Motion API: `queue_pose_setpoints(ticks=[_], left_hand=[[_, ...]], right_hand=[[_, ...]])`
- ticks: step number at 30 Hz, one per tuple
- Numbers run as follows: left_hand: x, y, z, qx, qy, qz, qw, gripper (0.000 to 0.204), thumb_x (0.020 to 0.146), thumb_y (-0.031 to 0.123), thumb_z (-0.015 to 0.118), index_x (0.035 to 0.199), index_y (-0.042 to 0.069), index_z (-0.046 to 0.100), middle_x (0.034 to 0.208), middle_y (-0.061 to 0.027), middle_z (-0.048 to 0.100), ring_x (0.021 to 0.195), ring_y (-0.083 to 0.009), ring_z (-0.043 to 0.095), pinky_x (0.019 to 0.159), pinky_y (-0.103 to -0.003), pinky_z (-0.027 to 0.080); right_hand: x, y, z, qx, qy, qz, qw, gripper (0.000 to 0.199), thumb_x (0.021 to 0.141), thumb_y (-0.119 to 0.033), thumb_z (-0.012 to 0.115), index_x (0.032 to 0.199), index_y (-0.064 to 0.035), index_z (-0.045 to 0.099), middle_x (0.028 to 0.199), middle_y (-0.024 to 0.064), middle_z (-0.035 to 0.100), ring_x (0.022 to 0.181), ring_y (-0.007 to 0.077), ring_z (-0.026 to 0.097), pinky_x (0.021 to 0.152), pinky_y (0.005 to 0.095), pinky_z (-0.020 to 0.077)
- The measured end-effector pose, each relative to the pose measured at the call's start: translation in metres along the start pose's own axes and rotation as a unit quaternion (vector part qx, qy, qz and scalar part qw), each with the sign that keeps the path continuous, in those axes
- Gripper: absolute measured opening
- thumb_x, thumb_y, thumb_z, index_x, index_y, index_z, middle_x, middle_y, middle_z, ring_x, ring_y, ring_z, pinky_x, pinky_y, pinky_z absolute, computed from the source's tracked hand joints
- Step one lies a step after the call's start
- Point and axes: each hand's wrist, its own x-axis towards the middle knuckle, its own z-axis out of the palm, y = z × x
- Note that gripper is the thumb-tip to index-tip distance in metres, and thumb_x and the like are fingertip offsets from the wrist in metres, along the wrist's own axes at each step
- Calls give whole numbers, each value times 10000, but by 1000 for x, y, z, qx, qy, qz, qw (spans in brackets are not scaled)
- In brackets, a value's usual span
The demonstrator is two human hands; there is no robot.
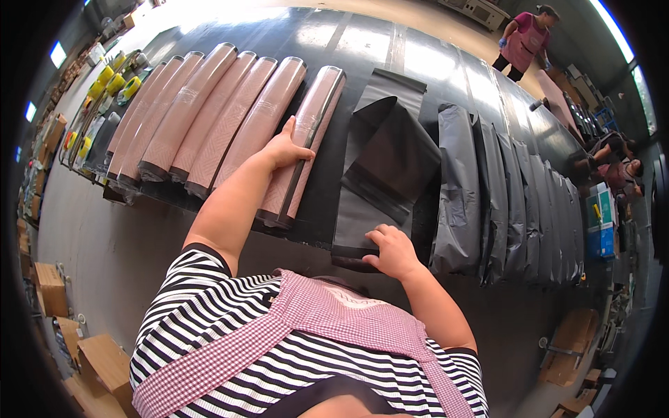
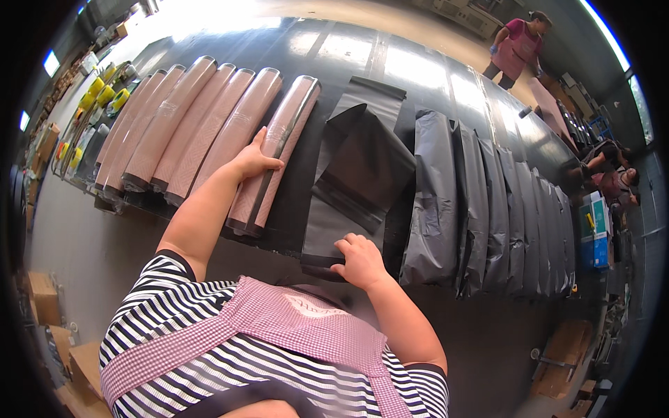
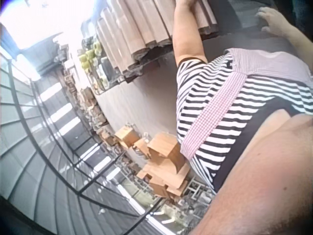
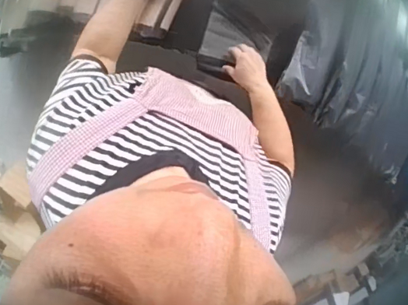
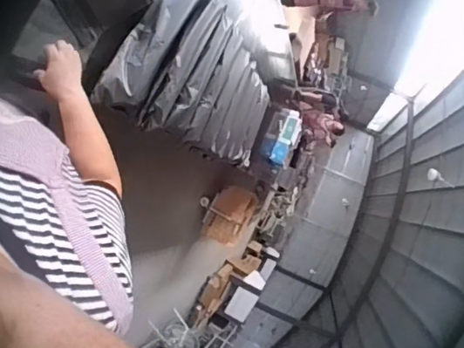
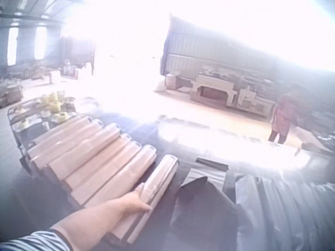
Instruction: The person puts plastic tubes inside gray plastic bags on a work table. They handle the items one at a time, sliding each tube into a bag, sealing it with tape, and placing the finished item aside.
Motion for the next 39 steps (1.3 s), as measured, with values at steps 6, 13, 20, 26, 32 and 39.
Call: queue_pose_setpoints(ticks=[6, 13, 20, 26, 32, 39], left_hand=[[-1, 21, -11, -525, -182, 42, 831, 983, 778, 215, 770, 1531, 42, 163, 1280, -167, 535, 1073, -221, 588, 839, -384, 540], [-25, 113, 91, -379, -98, 268, 880, 782, 926, 264, 666, 1534, 53, 222, 1205, -140, 596, 1087, -203, 596, 855, -353, 528], [42, 86, 126, 268, -124, 307, 905, 810, 806, 223, 712, 1515, 182, 324, 1507, -164, 387, 1376, -346, 377, 1115, -444, 341], [56, 60, 141, 177, -106, 355, 912, 430, 773, 72, 690, 1192, 106, 594, 1142, -120, 582, 1140, -327, 566, 943, -407, 477], [-67, 48, 107, 249, -151, 570, 768, 308, 823, 161, 663, 1126, 128, 620, 1195, -124, 570, 1100, -287, 554, 942, -394, 456], [-96, 38, 140, 138, -181, 430, 874, 392, 864, 409, 675, 829, 20, 710, 1277, -129, 609, 1142, -330, 544, 986, -402, 444]], right_hand=[[15, 12, 3, 183, 283, 73, 939, 206, 786, -185, 750, 931, -56, 681, 835, 89, 688, 769, 237, 674, 727, 361, 531], [37, 3, -60, 700, 227, 9, 677, 919, 784, -423, 797, 1473, -78, 296, 1249, 151, 552, 1048, 250, 619, 814, 376, 558], [-73, 23, -37, 703, 258, 109, 654, 947, 680, -376, 860, 1423, -49, 371, 1139, 110, 578, 991, 222, 617, 831, 360, 552], [-146, 0, 8, 704, 258, 143, 646, 1090, 577, -352, 904, 1467, -50, 351, 1261, 99, 561, 1134, 230, 570, 981, 355, 470], [-191, -29, 35, 703, 238, 147, 653, 1191, 529, -216, 925, 1522, -56, 288, 1411, 92, 489, 1292, 233, 486, 1094, 363, 371], [-218, -48, 87, 678, 227, 194, 671, 1205, 554, -216, 911, 1542, -44, 244, 1473, 96, 438, 1345, 228, 433, 1129, 365, 320]])
